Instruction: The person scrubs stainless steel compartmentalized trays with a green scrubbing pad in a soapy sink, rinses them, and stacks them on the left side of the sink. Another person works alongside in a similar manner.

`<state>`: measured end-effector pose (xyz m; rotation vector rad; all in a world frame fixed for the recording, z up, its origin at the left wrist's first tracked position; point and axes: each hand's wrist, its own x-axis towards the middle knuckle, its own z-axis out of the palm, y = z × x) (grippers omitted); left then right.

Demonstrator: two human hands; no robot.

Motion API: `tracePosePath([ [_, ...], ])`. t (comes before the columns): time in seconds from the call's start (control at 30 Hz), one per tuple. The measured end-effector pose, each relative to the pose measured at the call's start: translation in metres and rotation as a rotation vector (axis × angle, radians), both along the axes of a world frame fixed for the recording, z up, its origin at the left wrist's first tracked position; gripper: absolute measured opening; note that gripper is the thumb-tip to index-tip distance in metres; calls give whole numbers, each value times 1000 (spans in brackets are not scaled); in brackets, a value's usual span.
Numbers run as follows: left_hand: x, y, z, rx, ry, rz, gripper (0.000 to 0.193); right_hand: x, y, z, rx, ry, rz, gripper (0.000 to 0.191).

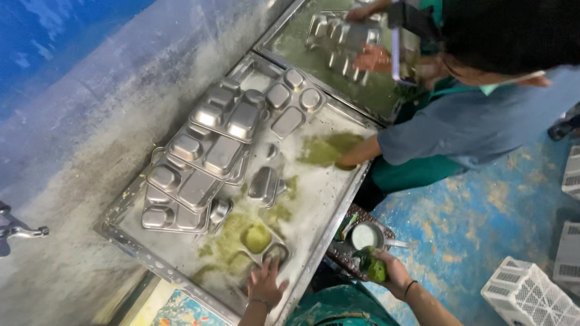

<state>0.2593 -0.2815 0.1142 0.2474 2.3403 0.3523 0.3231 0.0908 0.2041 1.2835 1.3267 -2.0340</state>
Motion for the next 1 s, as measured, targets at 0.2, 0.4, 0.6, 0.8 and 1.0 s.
tracePosePath([
  [0.2,-20,11,16,-89,-152,-83,101,4,-11,35,-262,83,-232,51],
  [0.4,-16,12,10,-191,-173,-52,111,-35,-36,100,-649,693,-147,78],
  [0.6,-7,5,2,-344,-229,-241,60,-92,-53,149,-459,938,-17,85],
  [0.8,12,-10,1,-191,-274,-51,48,-102,-57,150,-392,965,11,75],
  [1.0,14,-4,1,-174,-263,82,44,-93,-48,111,-413,968,-87,60],
])
